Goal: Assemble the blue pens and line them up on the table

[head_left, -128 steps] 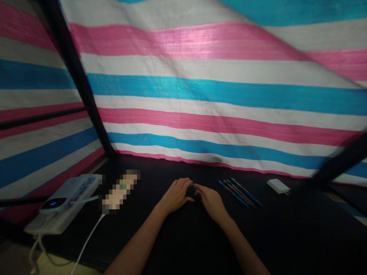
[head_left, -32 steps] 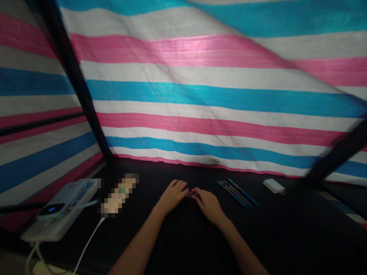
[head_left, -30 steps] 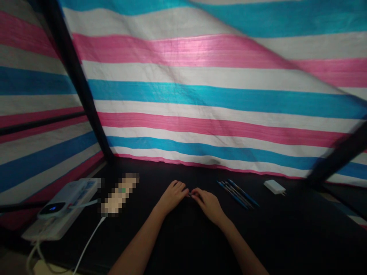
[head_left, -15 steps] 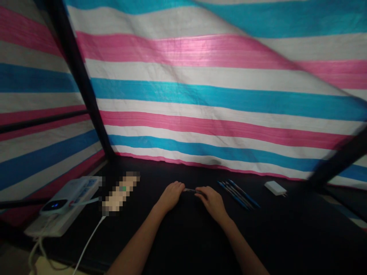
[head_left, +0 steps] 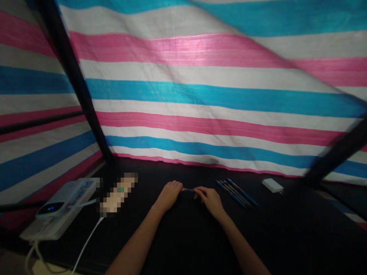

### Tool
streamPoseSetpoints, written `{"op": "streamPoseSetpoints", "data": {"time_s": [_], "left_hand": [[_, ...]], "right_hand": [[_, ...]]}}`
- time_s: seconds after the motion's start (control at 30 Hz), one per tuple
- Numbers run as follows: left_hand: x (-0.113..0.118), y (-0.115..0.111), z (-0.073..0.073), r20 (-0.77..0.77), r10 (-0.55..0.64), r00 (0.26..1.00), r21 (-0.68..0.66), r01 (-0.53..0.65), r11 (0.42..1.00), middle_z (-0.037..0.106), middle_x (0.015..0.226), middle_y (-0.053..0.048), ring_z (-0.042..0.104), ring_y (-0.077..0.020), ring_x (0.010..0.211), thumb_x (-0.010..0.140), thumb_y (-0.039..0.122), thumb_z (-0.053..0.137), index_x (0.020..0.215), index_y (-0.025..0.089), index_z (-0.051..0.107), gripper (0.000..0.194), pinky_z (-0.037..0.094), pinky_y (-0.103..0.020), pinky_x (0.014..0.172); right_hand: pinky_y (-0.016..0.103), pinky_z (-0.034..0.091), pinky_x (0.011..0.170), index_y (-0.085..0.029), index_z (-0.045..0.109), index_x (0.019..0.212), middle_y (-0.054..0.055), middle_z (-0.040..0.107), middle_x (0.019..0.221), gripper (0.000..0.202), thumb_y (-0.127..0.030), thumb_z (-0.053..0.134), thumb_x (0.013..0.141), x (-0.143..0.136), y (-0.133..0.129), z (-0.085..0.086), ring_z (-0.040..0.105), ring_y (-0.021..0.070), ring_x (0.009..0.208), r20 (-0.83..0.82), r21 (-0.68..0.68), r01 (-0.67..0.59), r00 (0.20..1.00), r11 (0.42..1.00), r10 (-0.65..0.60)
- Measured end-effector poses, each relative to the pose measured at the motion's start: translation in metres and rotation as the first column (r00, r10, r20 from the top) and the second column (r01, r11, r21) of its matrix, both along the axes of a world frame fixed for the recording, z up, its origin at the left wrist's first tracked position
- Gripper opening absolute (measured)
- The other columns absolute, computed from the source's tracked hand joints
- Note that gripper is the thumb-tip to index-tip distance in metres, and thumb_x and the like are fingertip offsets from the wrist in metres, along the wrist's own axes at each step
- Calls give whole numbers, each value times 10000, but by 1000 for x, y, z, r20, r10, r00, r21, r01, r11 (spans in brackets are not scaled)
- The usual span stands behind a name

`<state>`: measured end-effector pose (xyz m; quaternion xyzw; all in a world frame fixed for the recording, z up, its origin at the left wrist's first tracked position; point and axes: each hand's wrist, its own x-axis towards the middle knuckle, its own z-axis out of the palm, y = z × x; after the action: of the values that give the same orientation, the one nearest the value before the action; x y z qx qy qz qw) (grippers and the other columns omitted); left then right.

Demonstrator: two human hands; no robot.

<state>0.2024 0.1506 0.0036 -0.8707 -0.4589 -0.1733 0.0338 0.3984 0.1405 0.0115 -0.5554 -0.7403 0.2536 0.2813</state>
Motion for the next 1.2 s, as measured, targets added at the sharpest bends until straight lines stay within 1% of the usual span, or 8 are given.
{"op": "streamPoseSetpoints", "data": {"time_s": [0.13, 0.27, 0.4, 0.53, 0.7, 0.83, 1.0, 1.2], "left_hand": [[0, 0, 0, -3, 8, 1000, 4, -8, 1000, 549, 835, -9, 479, -162, 787, 883, 130, 378, 856, 166, 498, 128, 365, -284, 708], [0, 0, -1, -17, -4, 1000, 16, 4, 1000, 550, 842, -10, 480, -167, 788, 882, 141, 390, 861, 168, 498, 113, 365, -291, 717], [0, 0, -1, -17, -1, 1000, 8, 1, 1000, 550, 834, -9, 483, -167, 788, 882, 136, 388, 847, 169, 497, 119, 365, -290, 717], [1, -1, 1, -35, -13, 999, 5, 13, 1000, 550, 852, -13, 489, -163, 805, 888, 138, 375, 869, 170, 495, 125, 363, -291, 732], [1, -2, 2, -41, -11, 999, 12, 11, 1000, 552, 848, -13, 494, -164, 797, 892, 154, 376, 869, 172, 494, 121, 362, -292, 730], [1, -2, 1, -64, -32, 997, 23, 33, 999, 553, 844, -16, 498, -164, 801, 890, 138, 372, 862, 171, 493, 128, 358, -292, 727], [1, -1, 0, -69, -31, 997, 40, 34, 999, 555, 830, -18, 498, -163, 782, 886, 128, 375, 850, 164, 495, 130, 358, -290, 709], [0, 0, -1, -64, -16, 998, 52, 19, 998, 561, 829, -18, 501, -165, 785, 894, 151, 373, 855, 167, 499, 133, 353, -292, 708]], "right_hand": [[285, 393, 800, -248, 583, 1046, 5, 622, 1010, 311, -358, 518, 762, 0, 1, -1, 545, 168, 905, -58, 140, -12, 998, 990, 20], [301, 408, 760, -239, 601, 1016, 5, 653, 831, 306, -376, 394, 837, 0, 1, -2, 572, 167, 805, -54, -15, -59, 997, 998, 58], [302, 384, 818, -232, 603, 1007, 22, 621, 973, 281, -345, 519, 764, 1, 0, -1, 534, 183, 931, -57, 98, -60, 996, 993, 66], [295, 414, 731, -238, 586, 1055, 9, 650, 840, 325, -378, 394, 833, 1, 1, -1, 572, 162, 769, -76, -44, -80, 994, 996, 77], [299, 391, 818, -233, 577, 1072, 22, 624, 1002, 337, -346, 516, 760, 0, 1, -4, 544, 171, 912, -102, 77, -93, 990, 993, 101], [289, 424, 659, -221, 586, 1067, 3, 667, 778, 355, -403, 392, 831, 0, 2, -4, 560, 147, 618, -103, -97, -119, 989, 988, 109], [286, 411, 758, -248, 522, 1151, -3, 657, 909, 398, -350, 508, 767, 1, 2, -4, 580, 158, 802, -111, -2, -92, 990, 996, 91], [291, 414, 727, -255, 570, 1112, -14, 677, 785, 340, -353, 429, 818, 2, 1, -3, 598, 165, 748, -29, -53, -93, 995, 994, 92]]}}
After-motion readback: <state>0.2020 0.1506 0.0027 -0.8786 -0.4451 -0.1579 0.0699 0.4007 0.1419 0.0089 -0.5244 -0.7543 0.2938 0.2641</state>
